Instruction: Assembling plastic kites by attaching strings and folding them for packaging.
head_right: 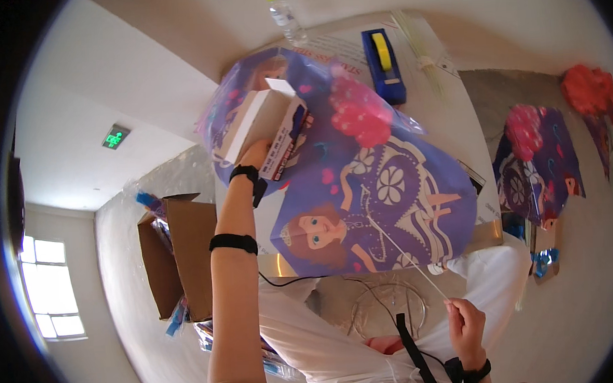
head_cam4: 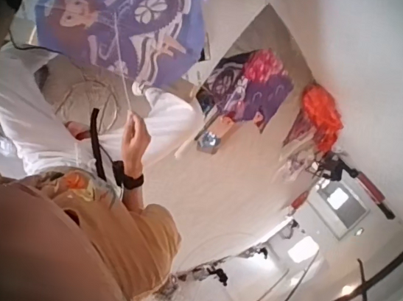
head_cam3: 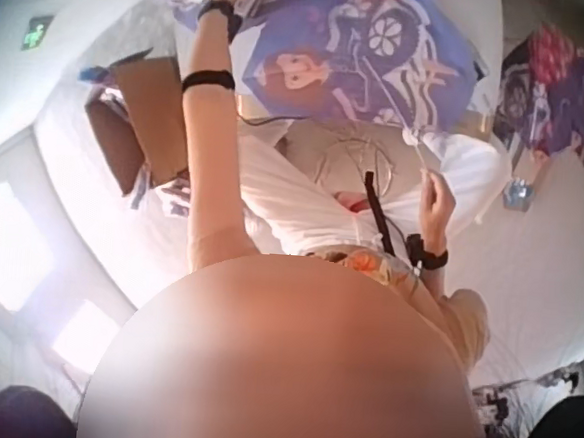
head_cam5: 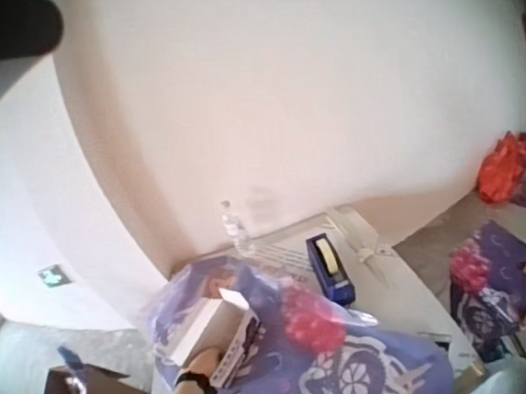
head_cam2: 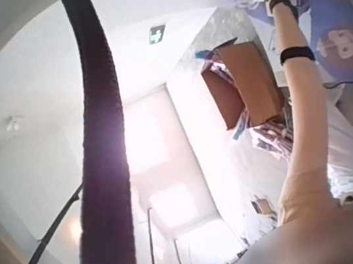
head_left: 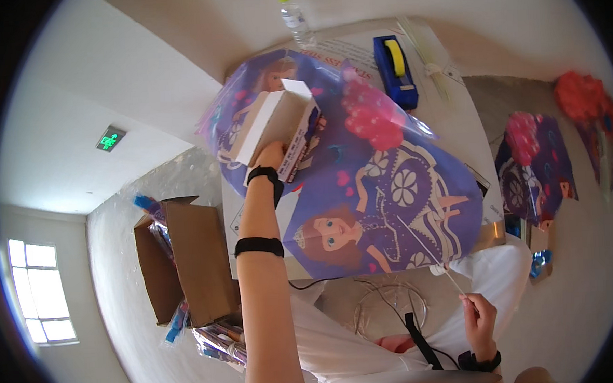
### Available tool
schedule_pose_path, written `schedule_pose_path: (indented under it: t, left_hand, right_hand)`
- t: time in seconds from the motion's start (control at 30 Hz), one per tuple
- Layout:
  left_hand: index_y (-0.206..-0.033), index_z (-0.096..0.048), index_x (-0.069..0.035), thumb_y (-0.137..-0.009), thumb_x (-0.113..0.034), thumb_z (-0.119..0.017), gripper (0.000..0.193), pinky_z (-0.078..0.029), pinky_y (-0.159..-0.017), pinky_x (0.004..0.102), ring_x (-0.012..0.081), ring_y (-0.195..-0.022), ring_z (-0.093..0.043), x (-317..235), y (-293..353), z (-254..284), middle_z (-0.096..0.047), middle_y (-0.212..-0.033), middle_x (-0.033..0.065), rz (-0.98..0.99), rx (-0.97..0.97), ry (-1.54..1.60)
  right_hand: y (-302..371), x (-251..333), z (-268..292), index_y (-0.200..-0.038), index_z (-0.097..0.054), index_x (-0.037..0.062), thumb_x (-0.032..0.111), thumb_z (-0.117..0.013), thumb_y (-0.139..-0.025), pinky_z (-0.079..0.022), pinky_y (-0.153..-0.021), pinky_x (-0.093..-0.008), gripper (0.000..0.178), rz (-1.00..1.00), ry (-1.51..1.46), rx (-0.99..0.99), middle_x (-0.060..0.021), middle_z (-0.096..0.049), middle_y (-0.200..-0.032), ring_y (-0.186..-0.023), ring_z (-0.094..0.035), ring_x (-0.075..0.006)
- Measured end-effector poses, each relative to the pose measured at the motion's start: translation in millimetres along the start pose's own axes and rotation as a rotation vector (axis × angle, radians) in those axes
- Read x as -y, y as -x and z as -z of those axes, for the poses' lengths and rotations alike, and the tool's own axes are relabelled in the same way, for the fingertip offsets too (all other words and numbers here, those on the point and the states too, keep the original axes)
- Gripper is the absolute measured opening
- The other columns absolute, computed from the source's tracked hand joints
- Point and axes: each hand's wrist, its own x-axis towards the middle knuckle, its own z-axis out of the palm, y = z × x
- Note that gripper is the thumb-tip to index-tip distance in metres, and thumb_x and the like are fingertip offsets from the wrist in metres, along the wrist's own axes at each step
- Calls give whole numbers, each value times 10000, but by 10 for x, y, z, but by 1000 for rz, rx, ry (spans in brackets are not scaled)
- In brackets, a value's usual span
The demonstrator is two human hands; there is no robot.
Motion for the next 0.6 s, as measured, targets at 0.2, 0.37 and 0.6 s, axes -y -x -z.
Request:
schedule_pose_path:
  t: [0.2,0.37,0.6]
  left_hand:
    - [-847,-721,15,-755,-264,-682,297,-501,-795,454,386,-844,-672,-36,-39,14,-670,-851,260,-148,-156,-29]
    - [-879,-726,28,-821,-129,-632,192,-523,-563,329,210,-621,-671,158,-80,249,-689,-705,128,-132,-113,140]
    - [-1067,-677,28,-876,-55,-580,230,-514,-511,253,150,-623,-670,181,-43,502,-698,-795,105,-37,-192,248]
  right_hand:
    - [46,-17,91,-943,-647,12,19,-594,-906,-379,-462,-278,65,14,54,-9,-115,-623,-713,-496,-516,-179]
    - [108,-18,181,-957,-655,33,-3,-617,-883,-388,-454,-278,91,18,82,-91,-109,-631,-723,-491,-526,-183]
    - [398,98,302,-992,-647,40,14,-628,-878,-451,-482,-278,119,86,34,9,-95,-670,-783,-552,-611,-212]
